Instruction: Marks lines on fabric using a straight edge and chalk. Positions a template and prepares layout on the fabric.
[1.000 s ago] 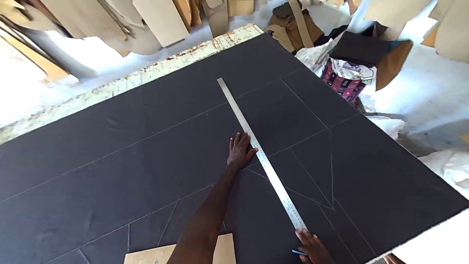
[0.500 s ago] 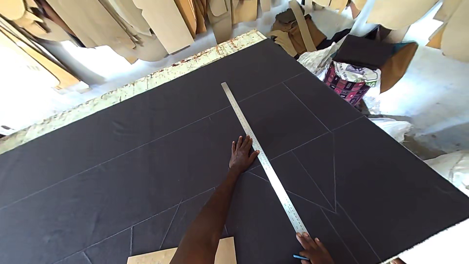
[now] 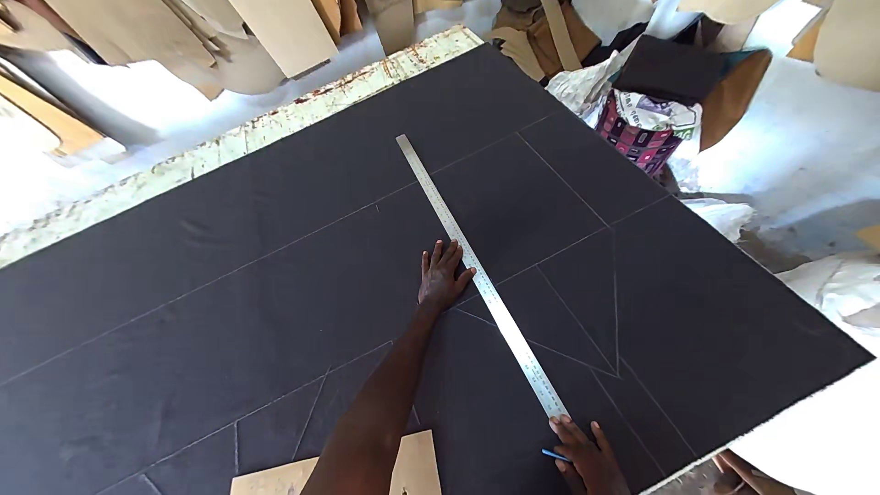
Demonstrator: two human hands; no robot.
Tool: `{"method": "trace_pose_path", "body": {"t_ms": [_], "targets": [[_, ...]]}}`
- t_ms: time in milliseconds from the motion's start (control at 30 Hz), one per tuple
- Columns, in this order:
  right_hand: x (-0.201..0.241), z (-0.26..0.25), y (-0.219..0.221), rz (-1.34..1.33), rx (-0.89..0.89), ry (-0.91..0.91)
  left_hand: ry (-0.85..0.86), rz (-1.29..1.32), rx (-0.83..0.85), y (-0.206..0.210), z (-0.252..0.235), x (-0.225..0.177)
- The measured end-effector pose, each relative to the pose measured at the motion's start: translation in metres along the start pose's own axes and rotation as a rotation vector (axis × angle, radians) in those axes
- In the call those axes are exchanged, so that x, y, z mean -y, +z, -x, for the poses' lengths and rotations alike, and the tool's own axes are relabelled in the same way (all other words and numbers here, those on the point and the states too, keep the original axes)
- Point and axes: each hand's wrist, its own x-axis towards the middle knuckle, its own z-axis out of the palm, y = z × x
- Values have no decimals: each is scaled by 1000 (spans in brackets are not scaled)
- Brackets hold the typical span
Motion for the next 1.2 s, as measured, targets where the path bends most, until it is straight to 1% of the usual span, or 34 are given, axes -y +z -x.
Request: {"method": "trace_pose_path", "body": {"t_ms": [300,533,1200], "targets": [[-1,-1,-1,-32,-2,14,-7,-3,7,2,-1,1],[-5,1,1,-34,41,13,-1,-16,-15,5,-2,2],[-7,0,-4,-86,64,7,0,-15,7,1,0,-1]]}}
